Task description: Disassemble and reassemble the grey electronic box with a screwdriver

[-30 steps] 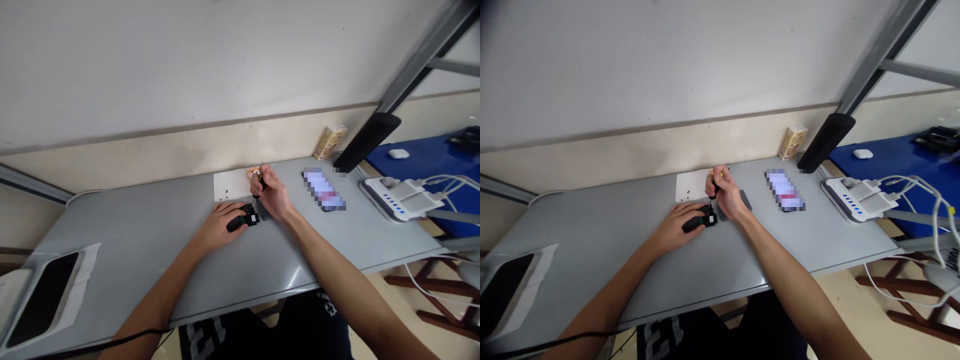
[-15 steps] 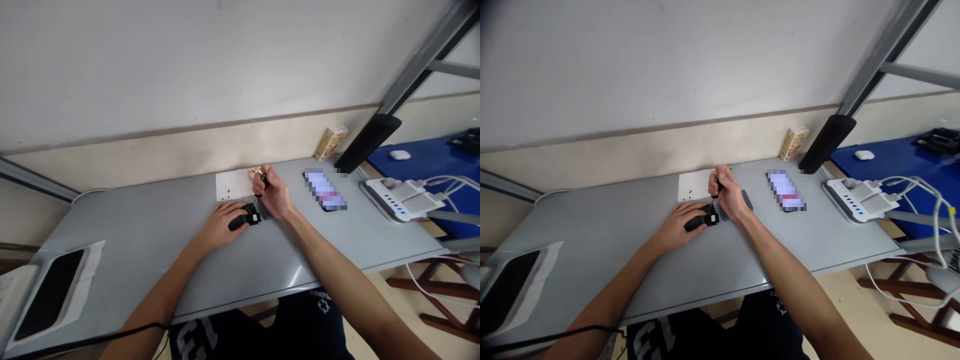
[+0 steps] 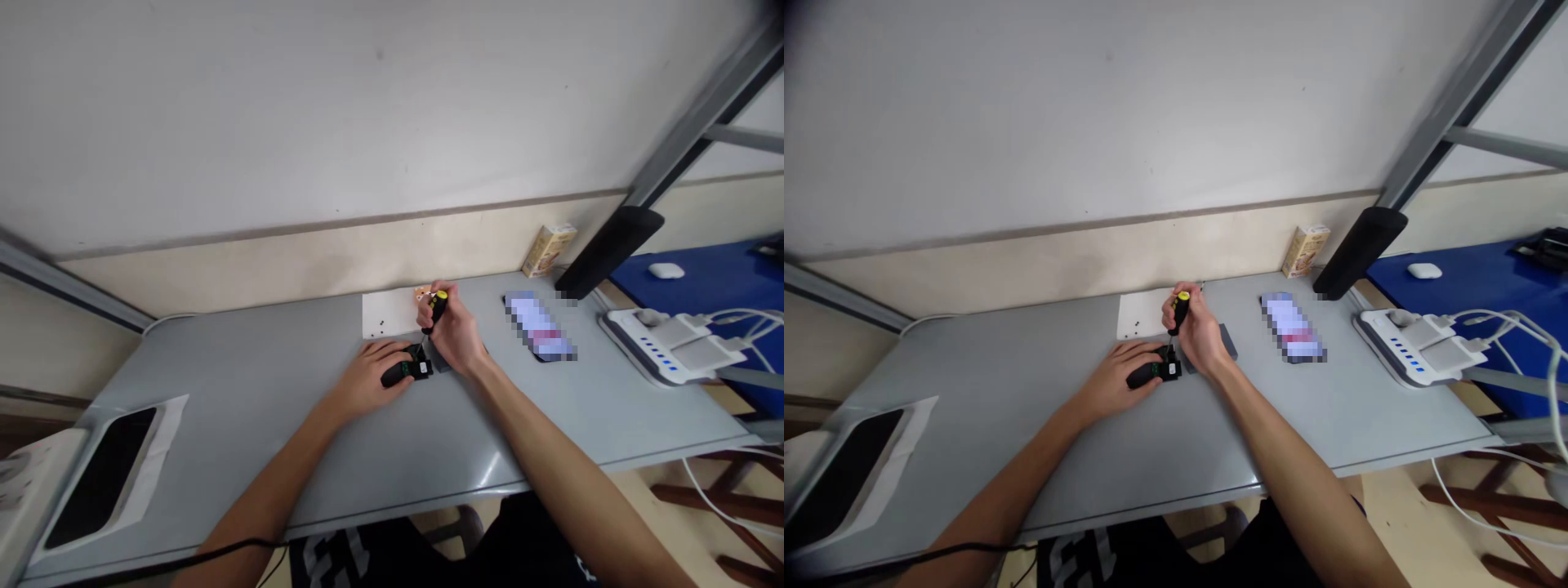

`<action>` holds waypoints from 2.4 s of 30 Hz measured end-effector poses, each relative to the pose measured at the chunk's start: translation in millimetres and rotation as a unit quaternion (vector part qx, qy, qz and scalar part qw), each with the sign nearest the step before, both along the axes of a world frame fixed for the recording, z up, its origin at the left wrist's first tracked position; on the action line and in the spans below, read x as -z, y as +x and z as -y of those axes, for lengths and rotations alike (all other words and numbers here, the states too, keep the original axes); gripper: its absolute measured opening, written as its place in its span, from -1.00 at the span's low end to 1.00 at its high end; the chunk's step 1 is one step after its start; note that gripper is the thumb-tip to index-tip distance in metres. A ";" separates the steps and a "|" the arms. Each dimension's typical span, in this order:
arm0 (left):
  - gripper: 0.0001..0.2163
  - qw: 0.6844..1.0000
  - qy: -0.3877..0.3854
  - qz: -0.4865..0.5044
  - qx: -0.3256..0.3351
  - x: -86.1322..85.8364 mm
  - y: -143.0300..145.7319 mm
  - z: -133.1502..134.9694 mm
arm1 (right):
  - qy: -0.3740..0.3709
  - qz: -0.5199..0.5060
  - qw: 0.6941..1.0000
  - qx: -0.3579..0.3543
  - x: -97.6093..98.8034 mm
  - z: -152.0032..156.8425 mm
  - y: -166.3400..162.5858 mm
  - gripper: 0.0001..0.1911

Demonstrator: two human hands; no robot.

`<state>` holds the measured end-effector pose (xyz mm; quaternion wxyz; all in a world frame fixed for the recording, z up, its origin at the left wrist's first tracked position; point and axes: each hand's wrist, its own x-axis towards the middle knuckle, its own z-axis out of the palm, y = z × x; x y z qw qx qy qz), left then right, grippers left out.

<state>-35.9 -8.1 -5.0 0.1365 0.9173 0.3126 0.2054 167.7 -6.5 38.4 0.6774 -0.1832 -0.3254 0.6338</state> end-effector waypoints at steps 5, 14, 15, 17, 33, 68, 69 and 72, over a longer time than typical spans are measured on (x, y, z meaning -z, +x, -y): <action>-0.77 1.000 -0.002 -0.006 0.004 -0.6 -0.8 -0.3 | -0.014 0.038 0.999 0.028 1.4 -0.4 3.0 -0.76; -0.74 1.000 0.001 -0.008 0.008 1.7 -2.5 -2.0 | -0.009 0.048 0.998 -0.025 -2.7 -1.3 5.4 -0.65; -0.74 1.000 0.001 -0.007 0.011 1.5 -2.2 -1.9 | -0.013 0.043 0.999 -0.019 -3.7 -0.4 4.3 -0.64; -0.75 1.000 0.001 -0.008 0.012 0.9 -1.7 -1.4 | -0.016 0.036 0.999 -0.003 -4.5 0.7 2.9 -0.69; -0.75 1.000 0.000 -0.002 0.006 3.2 -1.6 -0.1 | -0.008 0.080 0.996 0.030 1.6 -3.7 0.4 -0.66; -0.76 1.000 -0.025 0.000 -0.004 1.9 1.7 0.9 | 0.027 0.109 0.994 -0.014 -7.3 10.6 -3.3 -0.66; -0.76 1.000 -0.025 0.001 -0.004 1.7 1.7 1.1 | 0.024 0.114 0.993 -0.011 -6.5 10.2 -3.1 -0.66; -0.75 1.000 -0.026 0.008 -0.002 1.7 1.5 1.6 | 0.024 0.119 0.993 0.000 -4.7 10.1 -3.9 -0.67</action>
